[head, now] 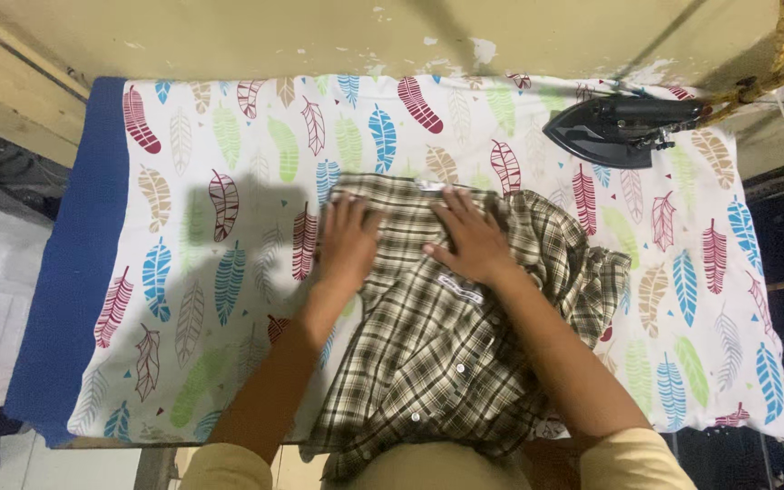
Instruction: The person irons a plaid shirt on a patterned ironing board. They repeatedly smooth the fabric, adjust the shirt's position, and use a black iron to press the body and sleeves before folding the shirt at the end.
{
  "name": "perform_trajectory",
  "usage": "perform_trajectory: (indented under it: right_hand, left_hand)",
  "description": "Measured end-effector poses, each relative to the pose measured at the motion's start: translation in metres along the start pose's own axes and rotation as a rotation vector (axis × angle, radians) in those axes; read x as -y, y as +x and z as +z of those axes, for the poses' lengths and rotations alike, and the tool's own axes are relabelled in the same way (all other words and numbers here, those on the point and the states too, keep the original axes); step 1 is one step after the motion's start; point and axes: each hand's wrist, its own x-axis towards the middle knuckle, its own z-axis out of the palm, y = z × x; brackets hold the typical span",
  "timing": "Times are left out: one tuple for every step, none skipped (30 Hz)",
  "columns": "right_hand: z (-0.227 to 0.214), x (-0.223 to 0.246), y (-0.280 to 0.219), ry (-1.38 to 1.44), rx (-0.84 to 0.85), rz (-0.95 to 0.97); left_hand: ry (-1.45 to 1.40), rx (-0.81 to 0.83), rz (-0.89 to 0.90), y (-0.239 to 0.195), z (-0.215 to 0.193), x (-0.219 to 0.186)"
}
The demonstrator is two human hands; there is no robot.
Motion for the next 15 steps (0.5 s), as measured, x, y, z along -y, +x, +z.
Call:
perform_trajectory:
  right_hand:
    - [-0.005, -0.007, -0.010, 0.055, 0.092, 0.097]
    - [-0.010, -0.011, -0.019, 0.111, 0.185, 0.193]
    - [-0.012, -0.012, -0.026, 0.104, 0.173, 0.185]
    - [-0.013, -0.014, -0.035, 0.098, 0.161, 0.176]
    - [-0.014, -0.017, -0.038, 0.090, 0.143, 0.172]
    - [-0.013, -0.018, -0.037, 0.085, 0.125, 0.174]
    - [-0.010, -0.018, -0.038, 0.080, 0.115, 0.166]
    - [-0.008, -0.018, -0.037, 0.076, 0.104, 0.158]
    - [-0.006, -0.019, -0.034, 0.069, 0.099, 0.151]
    - [-0.004, -0.018, -0.029, 0.062, 0.094, 0.144]
    - [-0.002, -0.019, -0.027, 0.055, 0.086, 0.149]
    - [0.000, -0.019, -0.025, 0.041, 0.038, 0.145]
    - [0.002, -0.018, -0.025, 0.026, -0.008, 0.136]
    - [0.003, -0.017, -0.024, 0.012, -0.053, 0.126]
    - [0.004, -0.016, -0.024, 0.013, -0.073, 0.137]
  left_hand:
    - [-0.006, 0.045, 0.056, -0.007, 0.003, -0.008]
    - [-0.062, 0.028, 0.053, -0.015, 0.005, -0.014]
    - [-0.118, 0.010, 0.048, -0.022, 0.005, -0.019]
    - [-0.175, -0.008, 0.043, -0.026, 0.005, -0.021]
    - [-0.159, -0.021, 0.057, -0.022, 0.004, -0.021]
    - [-0.143, -0.034, 0.071, -0.018, 0.001, -0.021]
    - [-0.128, -0.043, 0.074, -0.019, -0.003, -0.022]
    - [-0.156, -0.005, 0.056, -0.018, -0.009, -0.021]
    - [-0.183, 0.029, 0.044, -0.011, -0.016, -0.018]
    - [-0.210, 0.063, 0.031, -0.003, -0.025, -0.017]
    - [-0.173, 0.184, -0.022, 0.006, -0.033, -0.018]
    - [-0.134, 0.305, -0.075, 0.015, -0.041, -0.017]
    - [-0.094, 0.425, -0.137, 0.022, -0.045, -0.016]
    - [-0.087, 0.354, -0.139, 0.031, -0.045, -0.019]
    - [-0.079, 0.285, -0.149, 0.038, -0.041, -0.021]
